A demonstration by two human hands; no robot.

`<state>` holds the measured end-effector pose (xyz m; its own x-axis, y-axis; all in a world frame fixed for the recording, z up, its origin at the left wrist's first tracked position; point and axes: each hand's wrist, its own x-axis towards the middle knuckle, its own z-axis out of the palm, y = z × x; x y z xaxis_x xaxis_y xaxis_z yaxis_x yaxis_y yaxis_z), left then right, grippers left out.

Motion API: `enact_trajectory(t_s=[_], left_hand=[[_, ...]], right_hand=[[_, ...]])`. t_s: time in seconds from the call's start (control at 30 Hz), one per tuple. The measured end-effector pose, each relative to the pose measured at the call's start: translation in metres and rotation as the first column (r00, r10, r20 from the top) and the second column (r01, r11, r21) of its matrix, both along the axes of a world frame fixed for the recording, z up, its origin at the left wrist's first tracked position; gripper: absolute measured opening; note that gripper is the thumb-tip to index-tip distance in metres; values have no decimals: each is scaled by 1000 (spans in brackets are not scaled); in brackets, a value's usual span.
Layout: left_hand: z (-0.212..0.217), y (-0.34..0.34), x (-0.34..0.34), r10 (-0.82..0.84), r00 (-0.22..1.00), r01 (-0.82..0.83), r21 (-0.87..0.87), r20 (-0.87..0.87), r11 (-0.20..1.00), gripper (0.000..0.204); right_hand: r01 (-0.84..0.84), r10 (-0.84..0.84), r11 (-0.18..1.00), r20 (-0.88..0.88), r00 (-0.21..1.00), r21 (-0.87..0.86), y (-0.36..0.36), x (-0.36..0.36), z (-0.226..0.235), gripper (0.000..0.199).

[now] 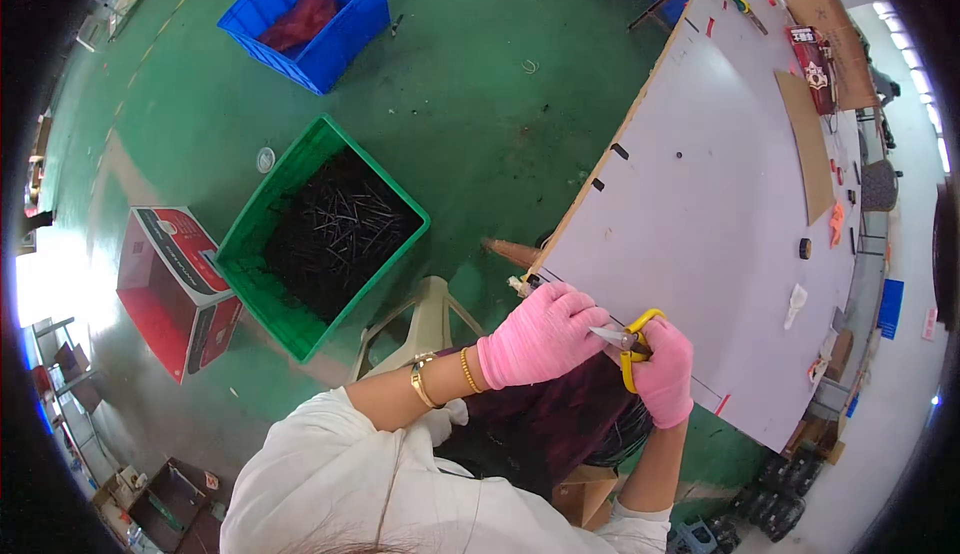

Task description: Cutting black electrical cables to specific lengths using yellow scissors at a workbench in a factory environment.

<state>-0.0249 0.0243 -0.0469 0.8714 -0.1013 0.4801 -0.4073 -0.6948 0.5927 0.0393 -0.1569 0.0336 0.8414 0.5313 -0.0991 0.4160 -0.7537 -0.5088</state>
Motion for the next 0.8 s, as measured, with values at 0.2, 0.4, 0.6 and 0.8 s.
enact_trajectory(t_s=[0.2,0.4,0.6,0.8], left_hand=[[0,3,0,-12,1000,11,24,28,1000,21],[0,4,0,-9,999,6,82,37,997,20],[2,-1,0,13,1000,-11,70,-28,997,23],[8,4,2,16,995,-15,11,-95,1000,24]], right_hand=[[-12,12,1000,12,1000,-5,-3,1,-3,29],[-9,9,1000,0,1000,0,-2,1,-3,31],[-23,23,1000,51,998,-3,-4,0,-3,30],[-40,43,999,87,995,-33,-5,-1,0,24]])
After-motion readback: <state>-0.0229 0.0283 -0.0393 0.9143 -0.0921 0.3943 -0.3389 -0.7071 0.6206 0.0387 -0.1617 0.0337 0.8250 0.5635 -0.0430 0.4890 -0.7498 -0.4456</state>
